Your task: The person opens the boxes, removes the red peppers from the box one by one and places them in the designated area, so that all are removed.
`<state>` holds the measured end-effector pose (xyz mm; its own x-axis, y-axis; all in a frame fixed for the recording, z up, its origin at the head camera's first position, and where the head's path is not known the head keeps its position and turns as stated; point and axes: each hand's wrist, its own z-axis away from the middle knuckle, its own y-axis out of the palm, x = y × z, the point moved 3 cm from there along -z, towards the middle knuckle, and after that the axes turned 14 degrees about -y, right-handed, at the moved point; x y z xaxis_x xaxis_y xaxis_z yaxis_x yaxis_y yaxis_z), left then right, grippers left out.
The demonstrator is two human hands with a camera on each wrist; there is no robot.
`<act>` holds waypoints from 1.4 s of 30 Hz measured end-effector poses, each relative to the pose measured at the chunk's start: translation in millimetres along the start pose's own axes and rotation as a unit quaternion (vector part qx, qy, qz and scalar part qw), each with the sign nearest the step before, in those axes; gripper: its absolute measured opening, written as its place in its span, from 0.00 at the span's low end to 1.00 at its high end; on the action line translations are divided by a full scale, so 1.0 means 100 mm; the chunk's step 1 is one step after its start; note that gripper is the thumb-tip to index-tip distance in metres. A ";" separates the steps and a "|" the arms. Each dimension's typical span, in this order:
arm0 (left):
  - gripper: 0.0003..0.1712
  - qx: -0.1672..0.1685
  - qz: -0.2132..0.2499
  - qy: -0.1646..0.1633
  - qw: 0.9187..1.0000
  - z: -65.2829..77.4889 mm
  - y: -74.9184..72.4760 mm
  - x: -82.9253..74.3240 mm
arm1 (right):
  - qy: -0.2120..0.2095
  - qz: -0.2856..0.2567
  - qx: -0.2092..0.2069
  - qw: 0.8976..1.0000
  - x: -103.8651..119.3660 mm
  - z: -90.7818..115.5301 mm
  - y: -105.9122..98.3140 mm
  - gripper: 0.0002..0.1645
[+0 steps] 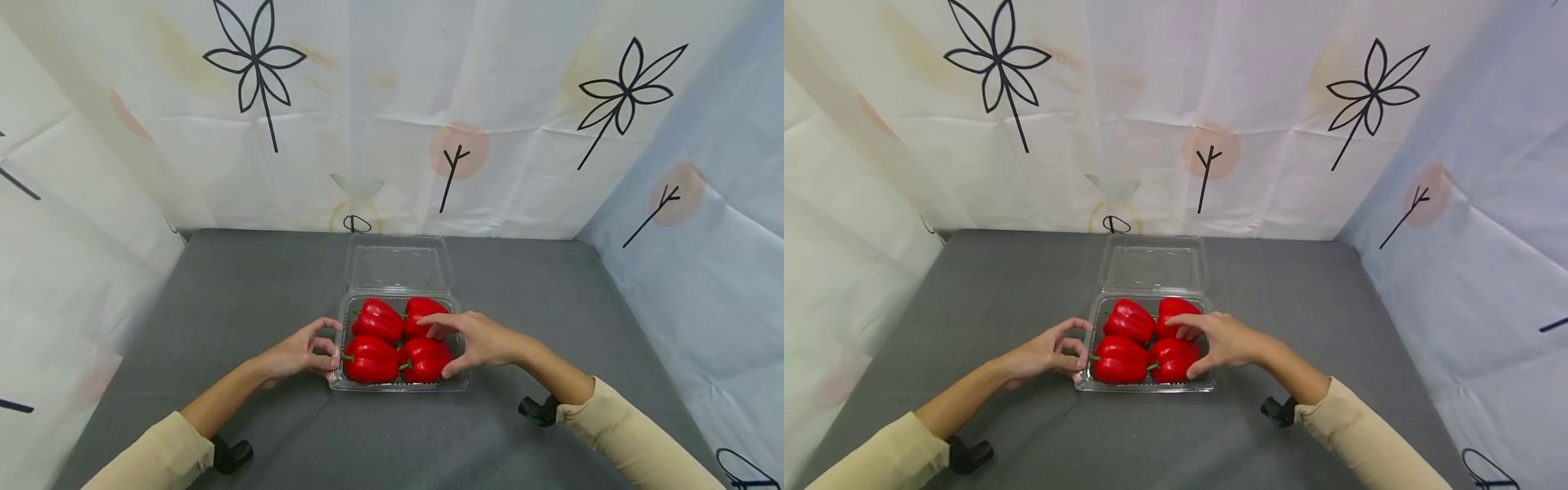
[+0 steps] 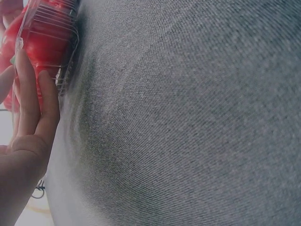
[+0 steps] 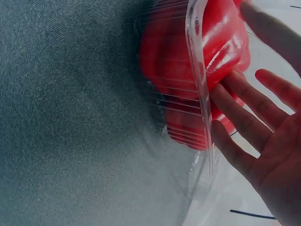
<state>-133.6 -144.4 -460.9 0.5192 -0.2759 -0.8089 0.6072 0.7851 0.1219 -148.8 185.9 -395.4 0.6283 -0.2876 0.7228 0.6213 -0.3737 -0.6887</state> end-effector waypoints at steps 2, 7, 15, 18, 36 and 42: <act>0.39 0.004 -0.002 0.003 1.000 0.00 -0.01 0.00 | 0.001 0.008 0.002 1.000 0.01 -0.01 0.01 0.50; 0.39 0.010 -0.001 0.003 1.000 -0.01 -0.01 0.01 | -0.009 0.036 0.012 0.999 0.00 -0.03 0.04 0.51; 0.39 0.013 0.004 0.005 1.000 -0.01 0.00 0.01 | 0.021 0.105 0.045 0.993 0.01 -0.10 0.12 0.47; 0.39 0.016 0.007 0.007 1.000 -0.01 0.01 0.01 | 0.027 0.108 0.046 0.993 0.00 -0.11 0.14 0.44; 0.39 0.016 0.011 0.008 1.000 0.00 0.03 0.00 | 0.029 0.092 0.045 0.994 0.01 -0.16 0.13 0.40; 0.39 0.013 0.013 0.006 1.000 0.00 0.03 0.01 | 0.023 0.089 0.039 0.995 -0.01 -0.15 0.12 0.40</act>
<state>-131.4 -142.4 -460.8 0.5270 -0.2489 -0.8126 0.6095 0.7770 0.1573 -149.0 167.9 -403.9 0.7098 -0.3844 0.5903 0.5382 -0.2448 -0.8065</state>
